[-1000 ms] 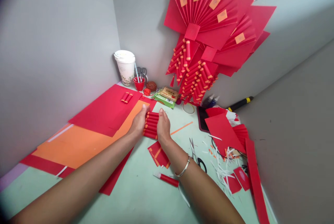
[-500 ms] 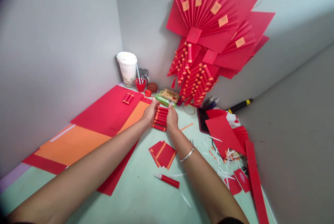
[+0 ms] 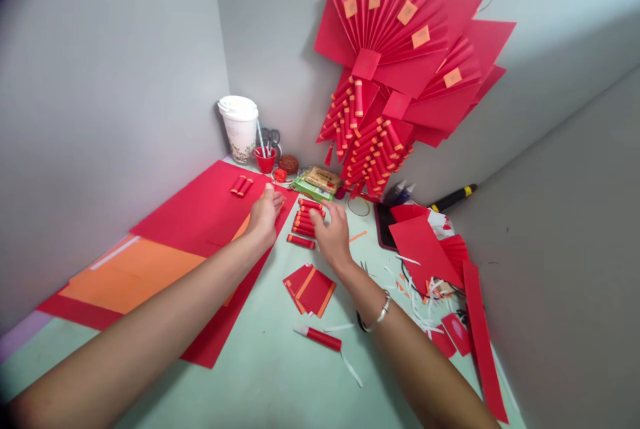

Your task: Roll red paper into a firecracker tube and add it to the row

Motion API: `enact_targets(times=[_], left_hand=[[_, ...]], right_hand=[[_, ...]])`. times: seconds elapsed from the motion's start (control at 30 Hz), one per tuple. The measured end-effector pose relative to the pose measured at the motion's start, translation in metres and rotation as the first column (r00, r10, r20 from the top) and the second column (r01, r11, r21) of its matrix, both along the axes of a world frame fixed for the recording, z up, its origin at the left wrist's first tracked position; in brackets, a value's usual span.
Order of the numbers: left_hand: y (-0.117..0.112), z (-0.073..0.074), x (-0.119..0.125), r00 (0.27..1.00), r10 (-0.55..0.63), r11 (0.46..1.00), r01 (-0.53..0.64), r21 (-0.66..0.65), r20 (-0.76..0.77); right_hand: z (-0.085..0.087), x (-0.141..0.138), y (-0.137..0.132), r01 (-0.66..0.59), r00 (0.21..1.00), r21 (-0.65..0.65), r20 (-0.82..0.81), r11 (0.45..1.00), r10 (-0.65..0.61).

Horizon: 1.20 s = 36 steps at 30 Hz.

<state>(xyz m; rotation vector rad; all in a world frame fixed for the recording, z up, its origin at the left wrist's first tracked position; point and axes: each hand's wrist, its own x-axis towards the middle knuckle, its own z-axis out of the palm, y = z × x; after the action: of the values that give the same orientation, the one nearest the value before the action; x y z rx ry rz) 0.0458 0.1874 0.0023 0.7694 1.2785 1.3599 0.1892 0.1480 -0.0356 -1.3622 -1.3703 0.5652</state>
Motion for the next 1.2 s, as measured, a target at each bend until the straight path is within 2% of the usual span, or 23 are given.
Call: enact_targets(times=[0.07, 0.17, 0.27, 0.33, 0.43, 0.57, 0.6, 0.63, 0.7, 0.73, 0.8, 0.83, 0.93, 1.0, 1.1, 1.2], left_hand=[[-0.01, 0.012, 0.001, 0.998, 0.014, 1.0, -0.013, -0.004, 0.06], [-0.035, 0.035, 0.008, 0.989, -0.006, 1.0, 0.007, -0.007, 0.147], [-0.073, 0.055, 0.016, 0.972, -0.084, 0.996, 0.089, -0.011, 0.219], [-0.099, 0.063, 0.018, 0.961, -0.134, 0.99, 0.143, -0.02, 0.243], [-0.13, 0.066, 0.012, 0.948, -0.2, 0.975, 0.218, -0.046, 0.247], [-0.157, 0.059, -0.012, 0.946, -0.258, 0.961, 0.272, -0.051, 0.196], [-0.162, 0.054, -0.02, 0.949, -0.269, 0.958, 0.282, -0.059, 0.162], [-0.167, 0.049, -0.029, 0.949, -0.313, 0.946, 0.316, -0.074, 0.049], [-0.175, 0.034, -0.048, 0.863, -0.452, 0.892, 0.437, -0.117, -0.226], [-0.178, 0.026, -0.058, 0.79, -0.467, 0.881, 0.453, -0.136, -0.397], [-0.18, 0.007, -0.076, 0.606, -0.381, 0.895, 0.432, -0.113, -0.699], [-0.179, -0.003, -0.084, 0.515, -0.297, 0.911, 0.405, -0.077, -0.804], [-0.174, -0.025, -0.098, 0.232, -0.19, 0.911, 0.404, -0.083, -0.954], [-0.17, -0.032, -0.101, 0.096, -0.164, 0.9, 0.423, -0.109, -0.982], [-0.169, -0.033, -0.098, -0.01, -0.132, 0.886, 0.447, -0.123, -0.991], [-0.17, -0.028, -0.094, -0.001, -0.116, 0.883, 0.459, -0.104, -0.993]], right_hand=[[0.003, 0.0, -0.017, -0.104, 0.978, 0.001, 0.184, 0.995, 0.102], [0.0, -0.003, -0.03, -0.202, 0.901, -0.036, 0.386, 0.979, 0.2], [-0.006, -0.006, -0.028, -0.219, 0.838, -0.061, 0.499, 0.974, 0.22], [-0.006, -0.007, -0.024, -0.201, 0.817, -0.069, 0.538, 0.977, 0.206], [0.0, -0.007, -0.022, -0.178, 0.804, -0.086, 0.561, 0.98, 0.195], [0.012, -0.006, -0.033, -0.189, 0.82, -0.133, 0.524, 0.973, 0.231], [0.015, -0.005, -0.039, -0.186, 0.832, -0.154, 0.501, 0.97, 0.239], [0.017, -0.002, -0.046, -0.181, 0.846, -0.18, 0.473, 0.967, 0.246], [0.019, 0.005, -0.065, -0.171, 0.87, -0.256, 0.413, 0.952, 0.267], [0.02, 0.01, -0.076, -0.174, 0.877, -0.294, 0.387, 0.94, 0.283], [0.02, 0.02, -0.1, -0.166, 0.884, -0.354, 0.361, 0.92, 0.298], [0.02, 0.024, -0.111, -0.148, 0.885, -0.373, 0.363, 0.916, 0.291], [0.018, 0.028, -0.138, -0.101, 0.873, -0.398, 0.405, 0.912, 0.273], [0.016, 0.022, -0.146, -0.066, 0.837, -0.39, 0.479, 0.918, 0.263], [0.014, 0.007, -0.144, -0.002, 0.787, -0.394, 0.566, 0.919, 0.245], [0.012, -0.006, -0.137, 0.003, 0.727, -0.388, 0.634, 0.921, 0.265]])
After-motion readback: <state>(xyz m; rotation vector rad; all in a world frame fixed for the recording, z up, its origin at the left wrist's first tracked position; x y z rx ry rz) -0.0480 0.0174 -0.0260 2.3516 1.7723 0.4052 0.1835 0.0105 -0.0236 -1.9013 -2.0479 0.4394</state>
